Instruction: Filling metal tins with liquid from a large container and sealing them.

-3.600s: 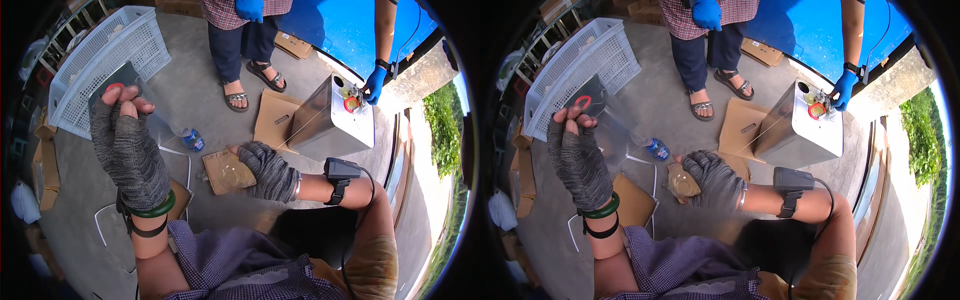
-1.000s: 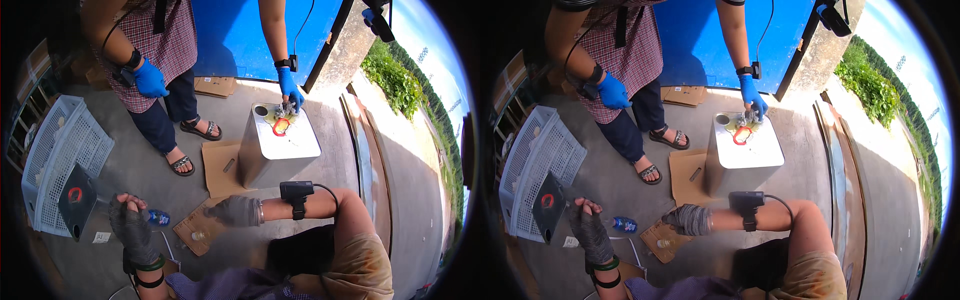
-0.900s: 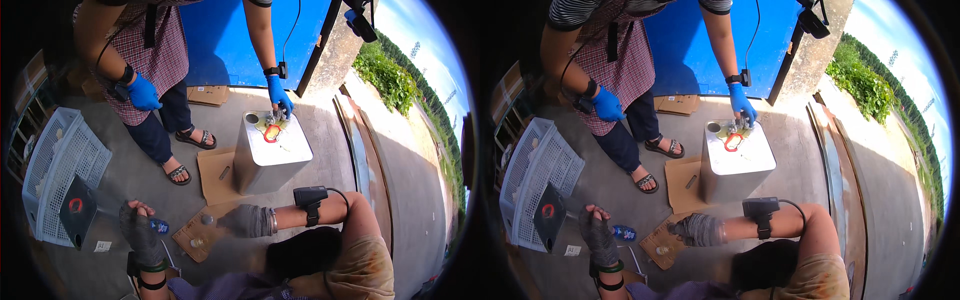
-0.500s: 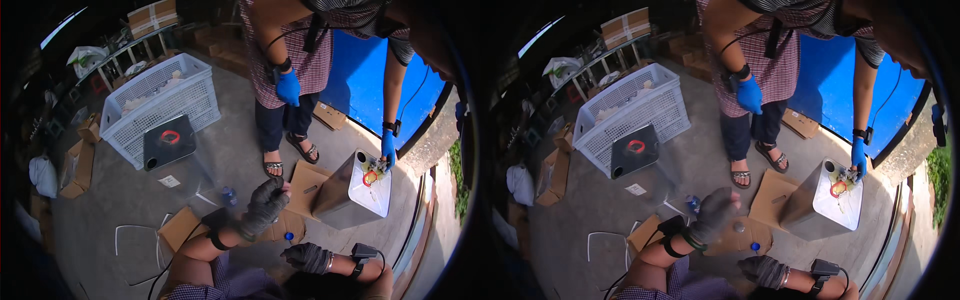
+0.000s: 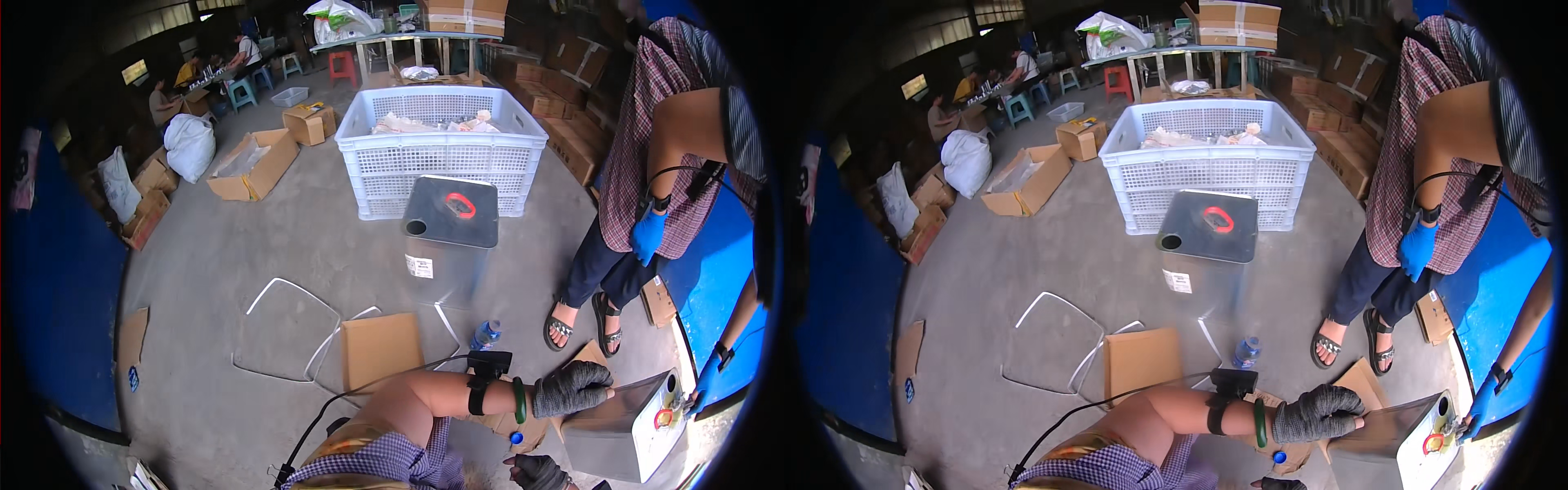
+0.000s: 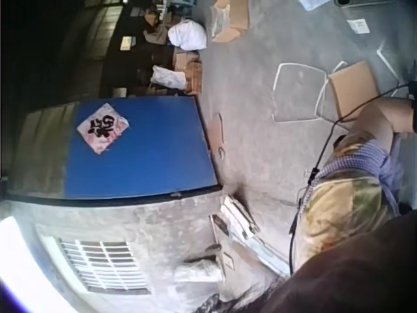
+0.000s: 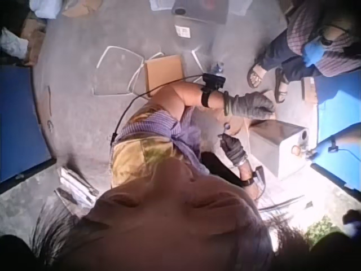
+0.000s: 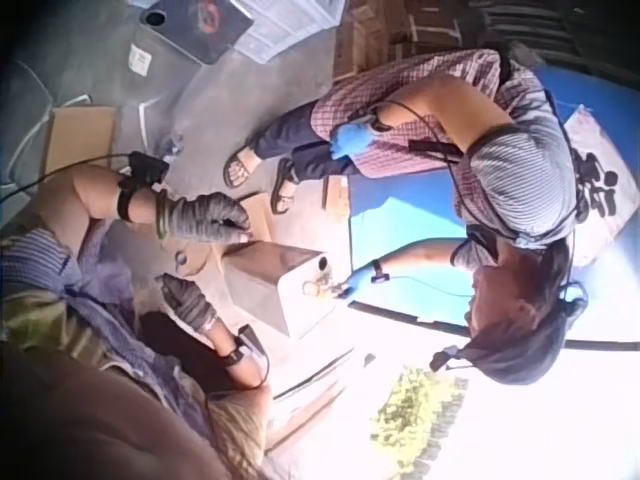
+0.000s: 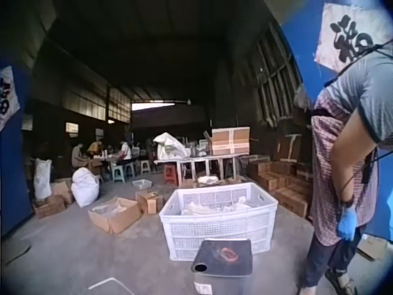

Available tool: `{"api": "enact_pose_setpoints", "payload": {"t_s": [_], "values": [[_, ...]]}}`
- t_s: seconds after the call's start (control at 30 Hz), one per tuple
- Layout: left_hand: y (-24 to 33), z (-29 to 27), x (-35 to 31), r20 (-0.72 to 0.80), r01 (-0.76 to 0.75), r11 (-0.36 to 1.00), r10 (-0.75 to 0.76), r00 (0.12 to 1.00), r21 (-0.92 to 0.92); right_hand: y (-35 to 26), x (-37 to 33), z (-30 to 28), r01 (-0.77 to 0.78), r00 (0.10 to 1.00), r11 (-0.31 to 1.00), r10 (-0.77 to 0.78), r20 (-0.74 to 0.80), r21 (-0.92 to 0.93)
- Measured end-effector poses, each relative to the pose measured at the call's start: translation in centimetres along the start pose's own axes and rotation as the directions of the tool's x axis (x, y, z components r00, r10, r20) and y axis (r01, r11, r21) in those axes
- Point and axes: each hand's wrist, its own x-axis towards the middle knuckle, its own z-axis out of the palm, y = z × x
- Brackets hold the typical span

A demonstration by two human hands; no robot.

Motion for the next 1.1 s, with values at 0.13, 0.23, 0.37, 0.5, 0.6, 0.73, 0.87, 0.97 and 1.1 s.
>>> {"api": "enact_pose_setpoints", "payload": {"t_s": [0.13, 0.23, 0.37, 0.5, 0.6, 0.73, 0.87, 0.97, 1.1], "values": [[-0.4, 0.1, -0.5, 0.076, 0.035, 0.996, -0.041, 0.996, 0.082, 0.1, 0.3, -0.4, -0.164, 0.985, 0.983, 0.159, 0.07, 0.077], [-1.3, 1.3, -0.6, -0.086, -0.102, 0.995, 0.1, 0.991, -0.009, 0.5, 0.4, -0.2, -0.124, 0.992, 0.991, 0.123, 0.018, 0.053], [-2.7, 1.5, -1.1, -0.119, 0.027, 0.996, -0.036, 0.992, -0.079, 0.7, 0.9, 0.1, -0.141, 0.99, 0.985, 0.141, 0.005, 0.097], [0.0, -2.0, 0.5, -0.047, 0.225, 0.974, -0.227, 0.973, -0.032, 0.9, 0.9, 0.1, -0.133, 0.991, 0.988, 0.133, 0.002, 0.083], [-1.2, -6.6, 3.3, -0.394, 0.043, 0.947, -0.173, 0.903, -0.318, 1.2, 0.3, 0.8, -0.145, 0.989, 0.989, 0.143, 0.043, 0.039], [-4.4, -14.3, 4.8, -0.671, 0.051, 0.908, -0.345, 0.656, -0.417, 2.6, -0.8, 1.6, -0.197, 0.964, 0.978, 0.182, 0.195, 0.062], [-5.6, -17.3, 4.0, -0.722, 0.136, 0.911, -0.394, 0.569, -0.39, 3.1, -1.9, 1.9, -0.282, 0.883, 0.959, 0.248, 0.398, 0.028], [-7.2, -18.0, 3.5, -0.719, 0.162, 0.912, -0.398, 0.57, -0.377, 3.8, -2.1, 2.6, -0.224, 0.893, 0.975, 0.206, 0.4, -0.003], [-7.5, -18.6, 3.4, -0.706, 0.093, 0.917, -0.361, 0.609, -0.389, 2.7, -1.3, 1.8, -0.258, 0.86, 0.966, 0.231, 0.454, -0.003]]}}
